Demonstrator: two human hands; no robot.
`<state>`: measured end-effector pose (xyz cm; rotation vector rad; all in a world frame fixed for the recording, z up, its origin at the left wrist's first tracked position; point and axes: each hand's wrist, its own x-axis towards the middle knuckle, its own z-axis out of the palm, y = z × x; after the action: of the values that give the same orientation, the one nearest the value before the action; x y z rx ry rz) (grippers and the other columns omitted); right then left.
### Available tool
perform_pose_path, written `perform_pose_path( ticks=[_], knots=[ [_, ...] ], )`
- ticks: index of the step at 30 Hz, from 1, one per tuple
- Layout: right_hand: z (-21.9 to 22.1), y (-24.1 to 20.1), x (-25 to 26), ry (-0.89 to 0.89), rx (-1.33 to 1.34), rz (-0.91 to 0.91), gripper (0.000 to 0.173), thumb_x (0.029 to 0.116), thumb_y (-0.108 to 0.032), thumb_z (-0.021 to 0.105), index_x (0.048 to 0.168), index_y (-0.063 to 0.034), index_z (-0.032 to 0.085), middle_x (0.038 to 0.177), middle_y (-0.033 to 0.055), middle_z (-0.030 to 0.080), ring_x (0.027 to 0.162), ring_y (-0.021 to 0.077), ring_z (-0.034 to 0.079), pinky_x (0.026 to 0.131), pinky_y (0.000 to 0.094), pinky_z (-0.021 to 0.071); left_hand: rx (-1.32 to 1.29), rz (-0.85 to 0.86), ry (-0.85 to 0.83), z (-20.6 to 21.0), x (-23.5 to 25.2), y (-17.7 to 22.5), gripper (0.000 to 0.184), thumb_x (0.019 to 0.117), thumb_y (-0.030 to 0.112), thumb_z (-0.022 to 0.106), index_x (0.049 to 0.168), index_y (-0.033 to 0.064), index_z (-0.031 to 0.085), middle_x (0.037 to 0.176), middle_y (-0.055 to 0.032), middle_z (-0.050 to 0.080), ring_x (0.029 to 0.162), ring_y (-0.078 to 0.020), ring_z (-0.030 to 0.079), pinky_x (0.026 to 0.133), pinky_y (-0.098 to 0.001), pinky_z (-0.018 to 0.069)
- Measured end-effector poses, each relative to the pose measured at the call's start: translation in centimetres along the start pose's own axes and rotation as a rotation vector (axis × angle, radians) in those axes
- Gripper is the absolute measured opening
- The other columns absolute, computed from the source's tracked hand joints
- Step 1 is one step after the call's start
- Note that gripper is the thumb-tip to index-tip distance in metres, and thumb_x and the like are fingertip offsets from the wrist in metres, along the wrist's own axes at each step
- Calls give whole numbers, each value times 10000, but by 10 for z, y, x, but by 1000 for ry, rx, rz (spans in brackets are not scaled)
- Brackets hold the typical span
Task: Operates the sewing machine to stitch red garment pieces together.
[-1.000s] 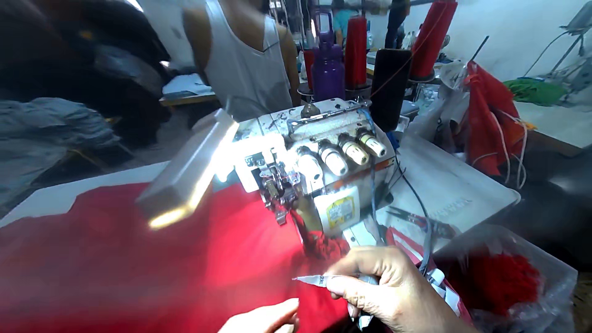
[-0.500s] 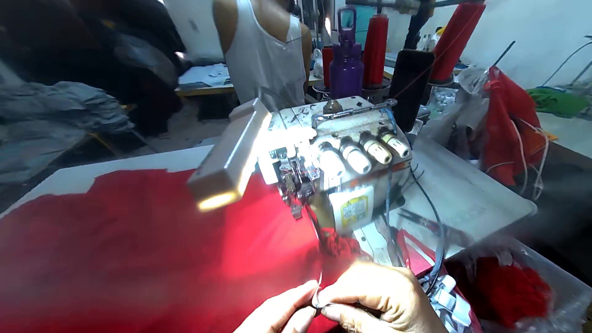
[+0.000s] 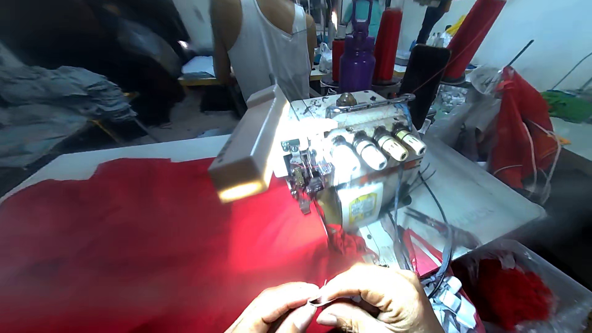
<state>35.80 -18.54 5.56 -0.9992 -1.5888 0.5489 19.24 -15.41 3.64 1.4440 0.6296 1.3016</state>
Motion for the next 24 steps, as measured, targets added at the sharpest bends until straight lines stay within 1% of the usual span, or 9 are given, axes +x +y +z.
perform_pose_path(
  ticks=[5, 8, 10, 13, 15, 17, 19, 21, 24],
  knots=[
    [-2, 2, 1, 17, -57, -5, 145, 915, -54, 721, 981, 74, 701, 917, 135, 740, 867, 38, 685, 807, 127, 521, -29, -35, 12, -2, 0, 1, 239, 960, 15, 644, 1011, 198, 789, 1023, 135, 758, 940, 1, 707, 852, -201, 593],
    [-4, 3, 2, -2, -63, -16, 173, 919, -63, 721, 1026, 72, 733, 940, 138, 745, 891, 55, 697, 827, 138, 536, -53, -53, 8, -3, 0, 1, 245, 961, 11, 639, 1008, 197, 792, 1009, 128, 761, 918, -4, 712, 846, -208, 596],
    [-5, 4, 3, -21, -63, -44, 127, 931, -56, 703, 979, 55, 745, 926, 132, 741, 886, 53, 685, 820, 132, 525, -55, -60, 14, -2, -1, 1, 247, 958, 12, 642, 1000, 202, 793, 995, 138, 761, 900, 3, 712, 838, -205, 598],
    [-6, 7, 3, -36, -81, -76, 110, 942, -40, 676, 921, 45, 742, 873, 125, 726, 819, 46, 662, 761, 120, 509, -38, -67, 12, -2, -2, 0, 246, 955, 9, 646, 995, 200, 795, 979, 144, 758, 886, 4, 709, 824, -202, 596],
    [-7, 6, 4, -46, -95, -67, 115, 946, -47, 670, 911, 42, 734, 853, 120, 716, 794, 39, 651, 737, 117, 500, 19, -61, -13, -5, -2, 0, 227, 953, 0, 642, 1000, 167, 788, 991, 143, 752, 903, 2, 705, 834, -206, 594],
    [-10, 6, 5, -53, -94, -43, 116, 938, -58, 678, 901, 39, 729, 826, 112, 708, 758, 23, 637, 704, 108, 488, 115, -45, -46, -11, -1, 0, 210, 955, -21, 612, 1033, 96, 768, 1014, 133, 740, 935, 13, 693, 855, -207, 589],
    [-14, 6, 7, -74, -78, 7, 118, 932, -64, 680, 897, 36, 729, 807, 97, 703, 714, -3, 621, 671, 98, 485, 216, -4, -67, -16, 1, 0, 181, 977, -19, 573, 1038, 11, 741, 1014, 90, 733, 945, 29, 681, 868, -198, 578],
    [-17, 6, 8, -97, -46, 58, 123, 931, -70, 679, 897, 36, 731, 797, 83, 697, 694, -22, 603, 655, 93, 475, 306, 52, -108, -20, 3, 2, 172, 996, 9, 570, 1028, -53, 728, 1017, 5, 735, 965, 28, 671, 892, -184, 558],
    [-17, 4, 8, -111, -6, 102, 128, 927, -71, 682, 891, 42, 732, 802, 73, 700, 697, -43, 597, 659, 84, 472, 428, 123, -202, -20, 7, 10, 213, 1022, 51, 569, 1034, -100, 718, 1011, -123, 725, 998, 4, 652, 927, -156, 511]
  ],
)
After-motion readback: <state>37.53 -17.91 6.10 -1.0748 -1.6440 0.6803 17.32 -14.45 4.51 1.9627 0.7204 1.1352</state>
